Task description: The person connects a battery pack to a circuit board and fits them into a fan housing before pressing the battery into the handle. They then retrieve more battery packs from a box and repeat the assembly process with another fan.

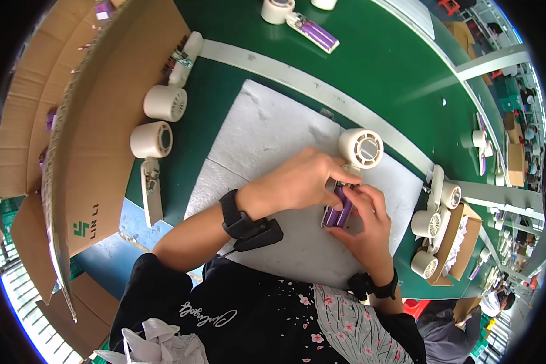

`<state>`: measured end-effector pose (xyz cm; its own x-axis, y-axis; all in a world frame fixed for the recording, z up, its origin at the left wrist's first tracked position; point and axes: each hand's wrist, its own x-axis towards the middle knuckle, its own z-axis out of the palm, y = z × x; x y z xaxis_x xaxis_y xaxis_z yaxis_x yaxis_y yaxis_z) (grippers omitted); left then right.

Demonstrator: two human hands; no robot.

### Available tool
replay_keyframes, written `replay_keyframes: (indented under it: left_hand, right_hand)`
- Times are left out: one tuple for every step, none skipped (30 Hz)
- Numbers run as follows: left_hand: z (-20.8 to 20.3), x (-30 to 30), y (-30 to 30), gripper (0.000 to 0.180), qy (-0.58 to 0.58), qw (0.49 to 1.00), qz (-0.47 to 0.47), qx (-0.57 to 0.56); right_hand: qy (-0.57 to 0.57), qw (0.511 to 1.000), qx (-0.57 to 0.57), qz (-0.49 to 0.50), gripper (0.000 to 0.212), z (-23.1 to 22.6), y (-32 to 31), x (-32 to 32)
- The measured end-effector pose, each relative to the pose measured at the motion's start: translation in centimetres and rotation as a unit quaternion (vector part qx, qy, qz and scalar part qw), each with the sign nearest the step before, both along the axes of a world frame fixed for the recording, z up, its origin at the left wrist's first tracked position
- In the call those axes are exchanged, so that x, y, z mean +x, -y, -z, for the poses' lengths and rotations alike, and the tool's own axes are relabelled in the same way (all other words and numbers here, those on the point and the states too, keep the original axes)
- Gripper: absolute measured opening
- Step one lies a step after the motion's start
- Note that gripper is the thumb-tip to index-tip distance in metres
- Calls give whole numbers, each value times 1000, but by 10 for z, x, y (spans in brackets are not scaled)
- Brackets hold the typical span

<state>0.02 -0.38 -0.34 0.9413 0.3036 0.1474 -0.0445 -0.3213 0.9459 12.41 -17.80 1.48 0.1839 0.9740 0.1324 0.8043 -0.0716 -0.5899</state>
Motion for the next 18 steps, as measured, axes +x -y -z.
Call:
replay_keyframes:
  left_hand:
    - [-2, -1, 0, 53, 5, 1000, -6, 12]
    - [-3, -2, -2, 52, 0, 1000, -2, 15]
    - [-4, -3, -2, 52, -6, 1000, 2, 16]
    - [-3, -4, -2, 51, -11, 1000, 6, 16]
    - [-3, -4, -3, 51, -5, 1000, 1, 25]
    - [-2, -5, -3, 51, -4, 1000, 9, 21]
    - [0, -6, -3, 51, -3, 1000, 16, 16]
    - [-1, -6, -4, 52, -3, 1000, 19, 14]
    - [-1, -6, -4, 52, 0, 1000, 7, 26]
    - [0, -4, -2, 52, 18, 999, 10, 37]
    - [0, -1, -1, 52, 35, 998, 13, 49]
    - [1, 0, -1, 52, 49, 997, 20, 60]
    - [2, 2, -2, 52, 48, 996, 13, 71]
    - [3, 6, -4, 51, 64, 992, -38, 101]
    - [3, 5, -2, 51, 75, 985, -84, 129]
    - [2, 0, 0, 51, 87, 975, -129, 157]
    - [-1, -7, 1, 51, 83, 974, -134, 164]
    - [-6, -12, -2, 50, 40, 971, -164, 171]
  right_hand:
    - [5, 1000, 12, -6, 82, -1, 1, -2]
    - [22, 1000, 9, -5, 81, -1, 2, -3]
    - [37, 999, 5, -4, 80, -1, 2, -5]
    - [53, 999, 0, -2, 79, -1, 3, -8]
    - [59, 998, 9, -7, 79, -1, 3, -10]
    - [77, 997, 15, -6, 77, -1, 3, -11]
    - [93, 995, 21, -5, 76, -1, 2, -14]
    - [109, 994, 30, -7, 74, -1, 0, -15]
    - [113, 993, 43, -18, 74, -2, -1, -16]
    - [104, 994, 41, -8, 74, -1, 1, -15]
    - [95, 995, 39, 1, 73, -1, 1, -13]
    - [83, 996, 36, 12, 73, 0, 0, -11]
    - [82, 996, 47, 5, 73, 0, -7, -4]
    - [50, 996, 21, 73, 70, -2, -16, 8]
    - [13, 990, -10, 143, 67, -6, -24, 14]
    - [52, 979, 43, 191, 64, -11, -39, 21]
    - [89, 963, 94, 238, 61, -17, -52, 24]
    - [85, 964, 102, 231, 61, -18, -55, 25]
